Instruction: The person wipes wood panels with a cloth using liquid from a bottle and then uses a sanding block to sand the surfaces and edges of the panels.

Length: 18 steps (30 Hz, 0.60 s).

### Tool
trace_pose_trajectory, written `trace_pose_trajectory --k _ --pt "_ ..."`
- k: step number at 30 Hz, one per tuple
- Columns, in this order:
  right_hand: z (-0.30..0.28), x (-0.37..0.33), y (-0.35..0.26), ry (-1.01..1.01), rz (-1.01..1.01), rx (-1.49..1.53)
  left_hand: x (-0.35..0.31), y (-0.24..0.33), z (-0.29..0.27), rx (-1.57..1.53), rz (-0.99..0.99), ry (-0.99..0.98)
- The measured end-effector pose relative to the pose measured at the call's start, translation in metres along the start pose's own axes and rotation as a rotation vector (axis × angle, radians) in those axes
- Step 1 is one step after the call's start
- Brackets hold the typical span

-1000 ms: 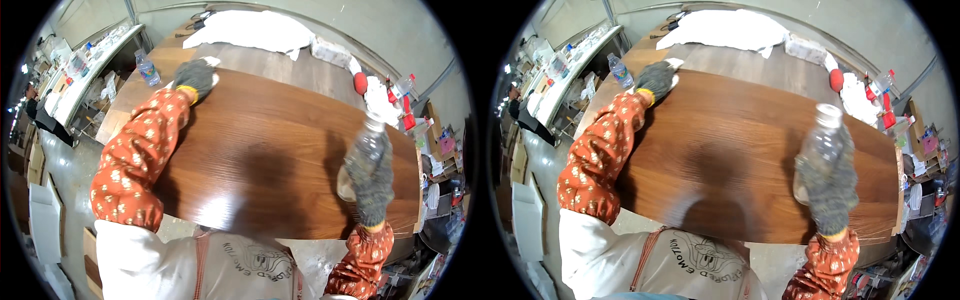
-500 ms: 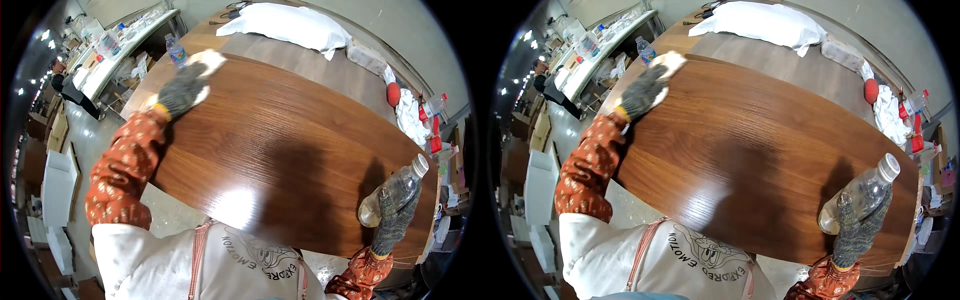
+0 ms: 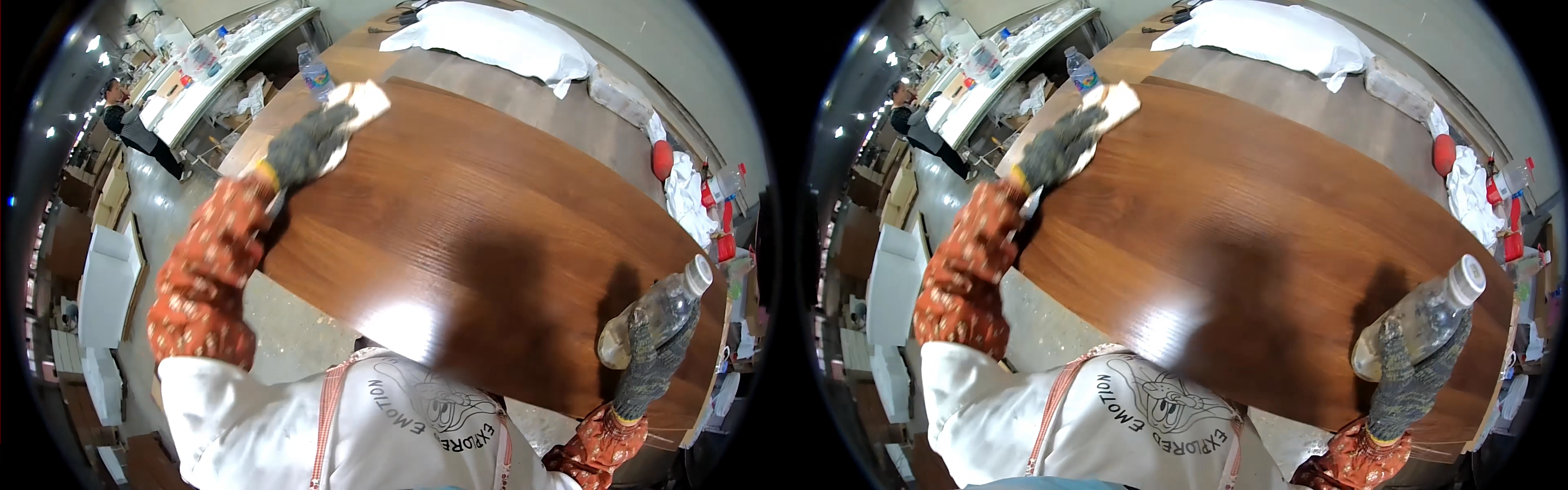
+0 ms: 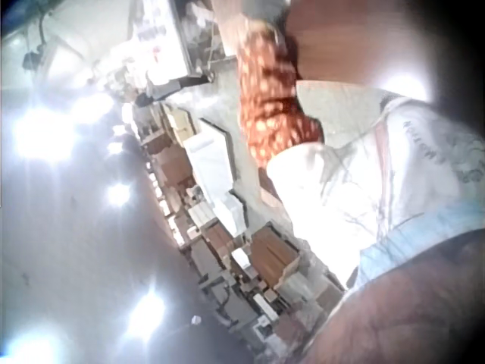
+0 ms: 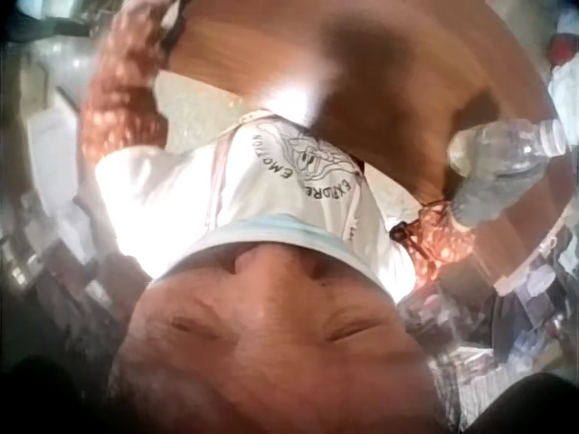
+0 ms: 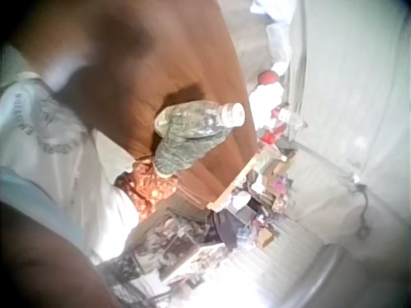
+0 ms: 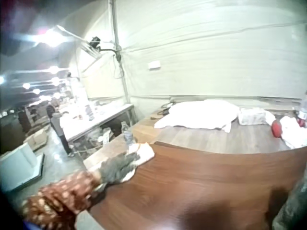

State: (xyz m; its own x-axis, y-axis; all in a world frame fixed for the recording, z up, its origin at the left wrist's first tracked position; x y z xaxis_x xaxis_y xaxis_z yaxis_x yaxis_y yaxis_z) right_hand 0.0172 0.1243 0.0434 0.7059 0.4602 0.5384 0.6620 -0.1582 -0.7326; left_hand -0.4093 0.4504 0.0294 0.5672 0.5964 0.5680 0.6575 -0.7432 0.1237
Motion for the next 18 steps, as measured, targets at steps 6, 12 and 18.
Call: trace_pose_trajectory --k 6,12,18 --pt "0.001 0.001 0.002 0.015 -0.045 -0.03 -0.009 0.082 -0.002 0.191 0.519 -0.034" --pt "0.009 0.0 0.003 -0.047 -0.033 0.073 -0.005 0.213 0.048 -0.189 0.634 0.024" --pt "0.0 -0.002 -0.015 -0.045 -0.011 0.06 0.029 0.059 0.018 -0.012 0.356 -0.03"
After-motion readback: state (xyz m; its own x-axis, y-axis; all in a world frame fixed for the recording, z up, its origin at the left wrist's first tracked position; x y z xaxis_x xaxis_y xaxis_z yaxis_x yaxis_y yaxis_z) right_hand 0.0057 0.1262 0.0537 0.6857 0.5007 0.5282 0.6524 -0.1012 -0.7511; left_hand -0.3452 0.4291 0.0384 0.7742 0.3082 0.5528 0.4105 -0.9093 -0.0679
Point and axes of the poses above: each hand's wrist, its own x-axis towards the middle knuckle, its own z-axis out of the palm, y = z × x, the point moved 4 cm from there along x, towards the middle knuckle, and after that the axes turned 13 degrees about y, right-handed, at the moved point
